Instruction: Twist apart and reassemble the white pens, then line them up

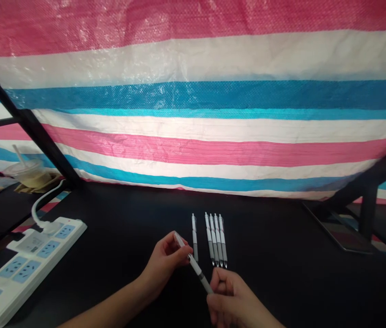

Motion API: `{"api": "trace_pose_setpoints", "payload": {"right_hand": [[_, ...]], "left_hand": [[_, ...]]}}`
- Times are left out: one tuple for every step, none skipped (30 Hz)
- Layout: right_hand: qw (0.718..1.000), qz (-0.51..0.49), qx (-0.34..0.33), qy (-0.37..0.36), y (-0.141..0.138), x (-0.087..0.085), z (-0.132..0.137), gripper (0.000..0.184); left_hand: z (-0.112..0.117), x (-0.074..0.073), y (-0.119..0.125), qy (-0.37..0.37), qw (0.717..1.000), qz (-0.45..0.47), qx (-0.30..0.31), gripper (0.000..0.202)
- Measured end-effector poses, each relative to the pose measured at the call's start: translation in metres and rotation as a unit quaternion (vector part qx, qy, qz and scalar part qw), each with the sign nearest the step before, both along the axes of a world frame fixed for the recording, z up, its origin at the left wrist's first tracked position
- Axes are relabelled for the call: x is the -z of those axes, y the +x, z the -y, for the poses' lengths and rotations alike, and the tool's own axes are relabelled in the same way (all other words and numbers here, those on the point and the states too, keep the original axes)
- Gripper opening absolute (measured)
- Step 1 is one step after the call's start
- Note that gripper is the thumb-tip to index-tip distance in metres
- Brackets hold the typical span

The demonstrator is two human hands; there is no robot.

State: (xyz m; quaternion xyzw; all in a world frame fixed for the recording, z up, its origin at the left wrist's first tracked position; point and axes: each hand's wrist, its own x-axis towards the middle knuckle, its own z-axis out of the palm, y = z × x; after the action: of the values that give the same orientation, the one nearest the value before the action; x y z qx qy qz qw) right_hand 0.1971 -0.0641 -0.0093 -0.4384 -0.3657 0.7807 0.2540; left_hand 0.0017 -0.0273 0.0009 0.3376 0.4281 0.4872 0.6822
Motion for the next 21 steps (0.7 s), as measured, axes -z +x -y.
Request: {"api": "trace_pose_setpoints", "payload": {"right_hand": [[1.000,-0.003,-0.001,0.001,0.0003,0.0004,0.0004,0.036],[1.000,-0.008,-0.002,0.001,0.0006,0.0005,0.0010,0.036],[1.000,-0.013,-0.003,-0.002,0.0011,0.0005,0.0015,0.037],[1.000,-0.017,-0.005,-0.006,0.0016,0.0003,0.0020,0.038],[1.000,-0.019,-0.008,-0.013,0.0022,0.0001,0.0023,0.038],[0.999,-0.023,-0.012,-0.021,0.0027,-0.0001,0.0025,0.039],[0.999,-0.026,-0.015,-0.028,0.0031,-0.0002,0.0025,0.040],[0.999,-0.030,-0.016,-0.034,0.0033,-0.0002,0.0023,0.042],[0.998,-0.035,-0.015,-0.039,0.0033,0.0000,0.0021,0.044],[0.998,-0.040,-0.013,-0.041,0.0031,0.0002,0.0018,0.046],[0.998,-0.043,-0.011,-0.043,0.0027,0.0004,0.0016,0.048],[0.998,-0.043,-0.007,-0.042,0.0021,0.0004,0.0014,0.051],[0.998,-0.041,-0.002,-0.038,0.0015,0.0001,0.0013,0.053],[0.999,-0.038,0.003,-0.034,0.0007,-0.0004,0.0012,0.055],[0.999,-0.032,0.005,-0.029,0.0001,-0.0013,0.0011,0.057],[0.999,-0.026,0.005,-0.024,-0.0005,-0.0023,0.0010,0.056],[1.000,-0.020,0.003,-0.019,-0.0008,-0.0034,0.0008,0.053],[1.000,-0.018,0.001,-0.014,-0.0009,-0.0043,0.0006,0.050],[1.000,-0.016,0.000,-0.011,-0.0009,-0.0050,0.0004,0.048],[1.000,-0.018,0.001,-0.012,-0.0008,-0.0054,0.0002,0.047],[1.000,-0.020,0.003,-0.015,-0.0006,-0.0055,0.0001,0.047]], "left_hand": [[-0.0004,0.0001,-0.0007,0.001,1.000,0.000,0.004,0.024],[-0.0006,0.0003,-0.0012,0.001,1.000,0.002,0.008,0.023],[-0.0006,0.0006,-0.0016,0.002,1.000,0.006,0.013,0.023],[-0.0006,0.0011,-0.0019,0.004,1.000,0.011,0.017,0.023],[-0.0005,0.0016,-0.0022,0.005,1.000,0.017,0.022,0.023],[-0.0005,0.0021,-0.0024,0.009,0.999,0.025,0.027,0.023],[-0.0006,0.0027,-0.0027,0.012,0.999,0.033,0.033,0.023],[-0.0008,0.0030,-0.0029,0.014,0.998,0.040,0.037,0.023],[-0.0012,0.0033,-0.0031,0.016,0.998,0.046,0.040,0.023],[-0.0016,0.0033,-0.0032,0.016,0.998,0.052,0.041,0.023],[-0.0020,0.0031,-0.0033,0.016,0.998,0.056,0.039,0.023],[-0.0024,0.0028,-0.0032,0.015,0.998,0.059,0.035,0.023],[-0.0027,0.0023,-0.0031,0.012,0.998,0.061,0.027,0.023],[-0.0029,0.0018,-0.0031,0.008,0.998,0.063,0.017,0.023],[-0.0030,0.0012,-0.0030,0.002,0.998,0.064,0.005,0.023],[-0.0031,0.0008,-0.0031,-0.003,0.998,0.065,-0.008,0.023],[-0.0031,0.0005,-0.0032,-0.006,0.998,0.065,-0.020,0.023],[-0.0033,0.0005,-0.0035,-0.009,0.998,0.064,-0.027,0.022],[-0.0034,0.0007,-0.0038,-0.012,0.997,0.063,-0.029,0.022],[-0.0037,0.0012,-0.0041,-0.015,0.997,0.063,-0.029,0.022],[-0.0039,0.0017,-0.0043,-0.017,0.997,0.063,-0.027,0.022]]}}
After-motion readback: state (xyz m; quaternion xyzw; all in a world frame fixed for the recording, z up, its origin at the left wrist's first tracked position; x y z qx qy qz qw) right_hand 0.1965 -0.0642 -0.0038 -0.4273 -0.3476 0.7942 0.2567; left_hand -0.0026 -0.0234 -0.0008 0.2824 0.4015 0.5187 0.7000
